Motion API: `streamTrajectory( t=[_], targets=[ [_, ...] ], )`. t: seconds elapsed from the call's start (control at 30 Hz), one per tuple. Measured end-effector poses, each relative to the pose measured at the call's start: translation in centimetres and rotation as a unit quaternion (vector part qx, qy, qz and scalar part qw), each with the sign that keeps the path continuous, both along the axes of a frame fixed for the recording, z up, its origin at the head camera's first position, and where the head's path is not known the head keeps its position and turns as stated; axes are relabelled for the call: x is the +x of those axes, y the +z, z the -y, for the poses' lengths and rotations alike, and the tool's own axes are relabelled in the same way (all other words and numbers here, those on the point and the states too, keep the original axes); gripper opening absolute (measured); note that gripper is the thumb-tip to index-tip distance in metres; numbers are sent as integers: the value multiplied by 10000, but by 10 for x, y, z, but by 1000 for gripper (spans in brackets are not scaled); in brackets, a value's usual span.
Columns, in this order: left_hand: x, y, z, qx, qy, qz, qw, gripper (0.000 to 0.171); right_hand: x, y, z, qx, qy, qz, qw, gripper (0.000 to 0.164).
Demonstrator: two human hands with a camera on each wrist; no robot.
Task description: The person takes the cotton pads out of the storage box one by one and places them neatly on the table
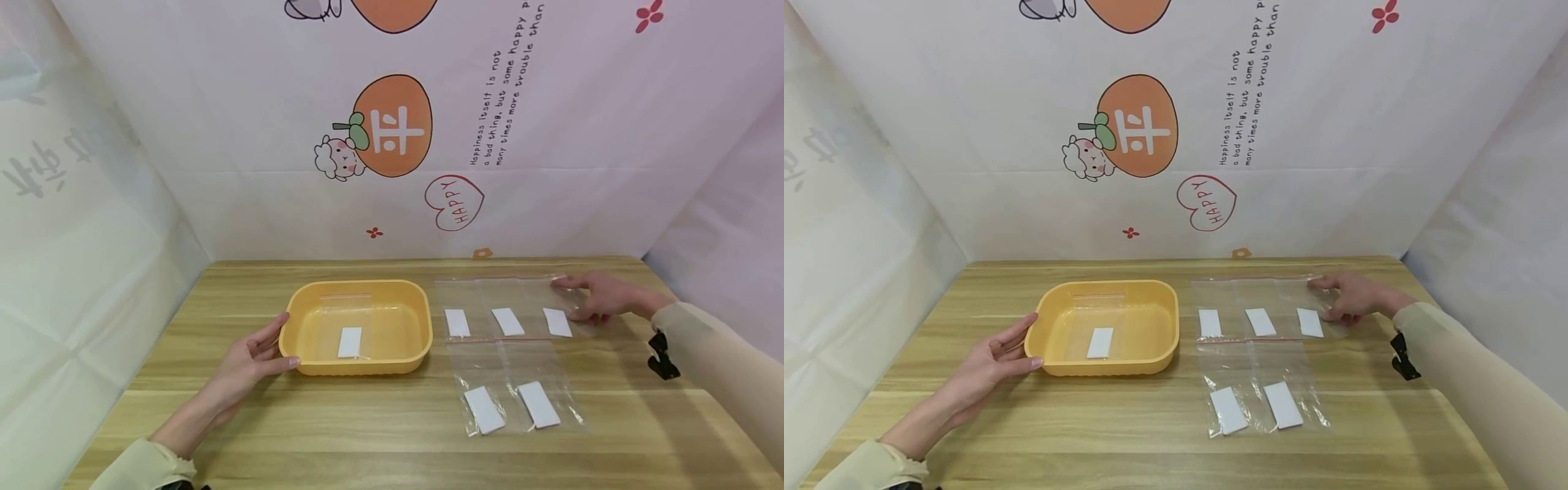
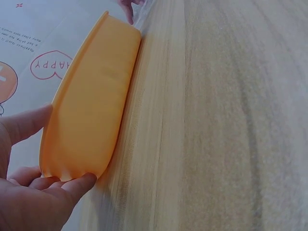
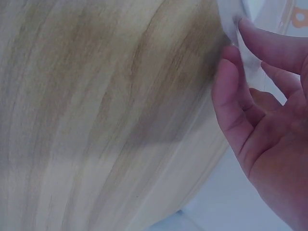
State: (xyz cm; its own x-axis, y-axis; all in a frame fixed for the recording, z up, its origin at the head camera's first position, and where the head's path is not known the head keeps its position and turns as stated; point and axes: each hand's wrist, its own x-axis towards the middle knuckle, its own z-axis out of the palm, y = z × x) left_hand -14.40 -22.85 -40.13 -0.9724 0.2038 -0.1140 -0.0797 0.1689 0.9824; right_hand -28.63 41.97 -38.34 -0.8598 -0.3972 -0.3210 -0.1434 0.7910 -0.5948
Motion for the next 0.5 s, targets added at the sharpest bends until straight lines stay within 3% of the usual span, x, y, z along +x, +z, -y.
streamTrajectory(
  t=[0.5],
  targets=[
    [-1, -1, -2, 53, -4, -37, 10000, 91, 3, 6, 2, 205, 116, -372, 9990, 73]
  ],
)
